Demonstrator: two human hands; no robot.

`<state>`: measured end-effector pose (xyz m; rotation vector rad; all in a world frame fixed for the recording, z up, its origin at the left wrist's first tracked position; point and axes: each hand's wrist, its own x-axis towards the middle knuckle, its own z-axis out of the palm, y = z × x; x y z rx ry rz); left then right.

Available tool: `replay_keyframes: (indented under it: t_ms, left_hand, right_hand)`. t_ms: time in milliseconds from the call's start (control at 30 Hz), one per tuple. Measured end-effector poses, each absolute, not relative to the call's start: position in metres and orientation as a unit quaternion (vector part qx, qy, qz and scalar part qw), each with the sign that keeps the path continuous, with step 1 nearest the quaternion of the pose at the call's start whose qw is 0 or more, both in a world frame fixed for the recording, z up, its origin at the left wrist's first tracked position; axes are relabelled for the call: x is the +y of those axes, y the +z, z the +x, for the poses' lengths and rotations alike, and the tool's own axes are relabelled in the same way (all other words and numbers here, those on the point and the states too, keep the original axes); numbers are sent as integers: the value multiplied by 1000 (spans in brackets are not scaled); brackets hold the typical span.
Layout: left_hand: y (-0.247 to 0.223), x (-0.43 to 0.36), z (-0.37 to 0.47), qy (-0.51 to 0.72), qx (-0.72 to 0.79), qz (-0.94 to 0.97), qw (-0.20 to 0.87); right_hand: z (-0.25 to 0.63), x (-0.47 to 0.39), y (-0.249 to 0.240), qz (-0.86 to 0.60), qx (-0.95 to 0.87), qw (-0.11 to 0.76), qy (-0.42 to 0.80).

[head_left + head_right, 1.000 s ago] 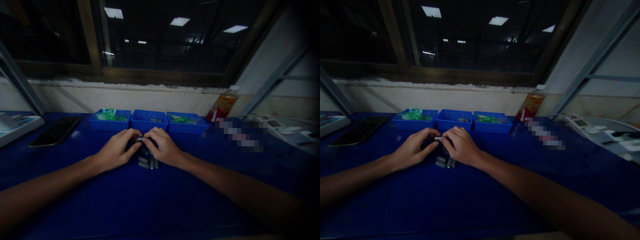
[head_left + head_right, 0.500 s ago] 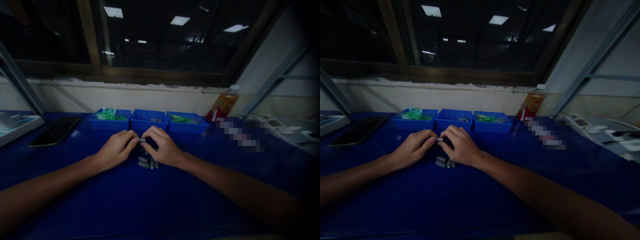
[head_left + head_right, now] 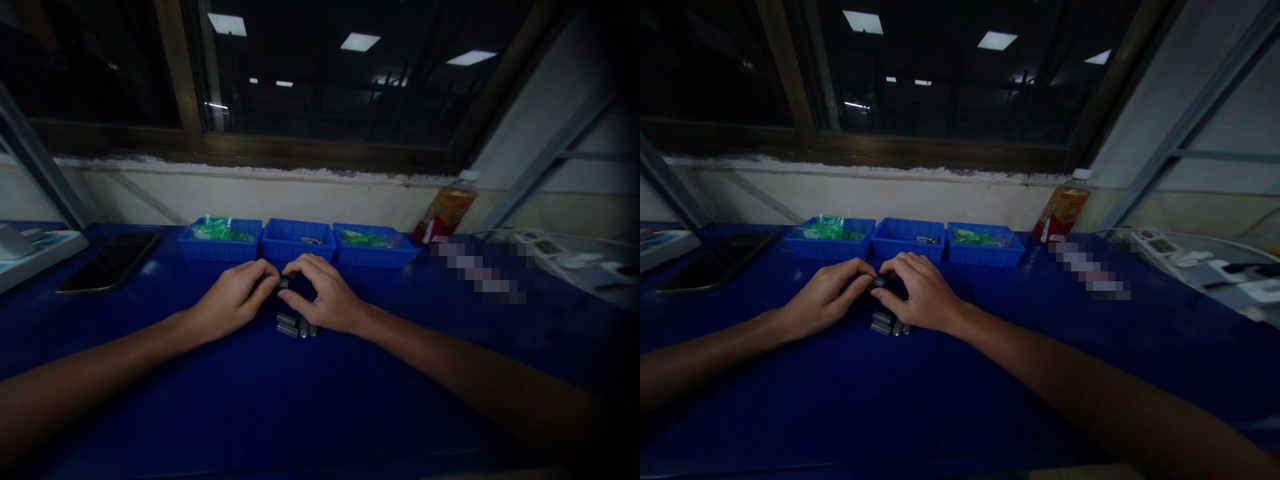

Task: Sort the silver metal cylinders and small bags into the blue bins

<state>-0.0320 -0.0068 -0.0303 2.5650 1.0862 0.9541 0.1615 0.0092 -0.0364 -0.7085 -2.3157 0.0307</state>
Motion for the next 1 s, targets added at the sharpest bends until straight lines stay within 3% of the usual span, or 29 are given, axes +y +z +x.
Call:
replay_keyframes:
  t_ms: [333, 1000]
  left_hand:
    - [-29, -8, -32, 312, 378, 862, 131]
    - [-29, -9, -33, 339, 364, 863, 92]
  right_hand:
    - [161, 10, -37, -277, -896, 346, -9]
    - [162, 11, -37, -276, -897, 346, 1]
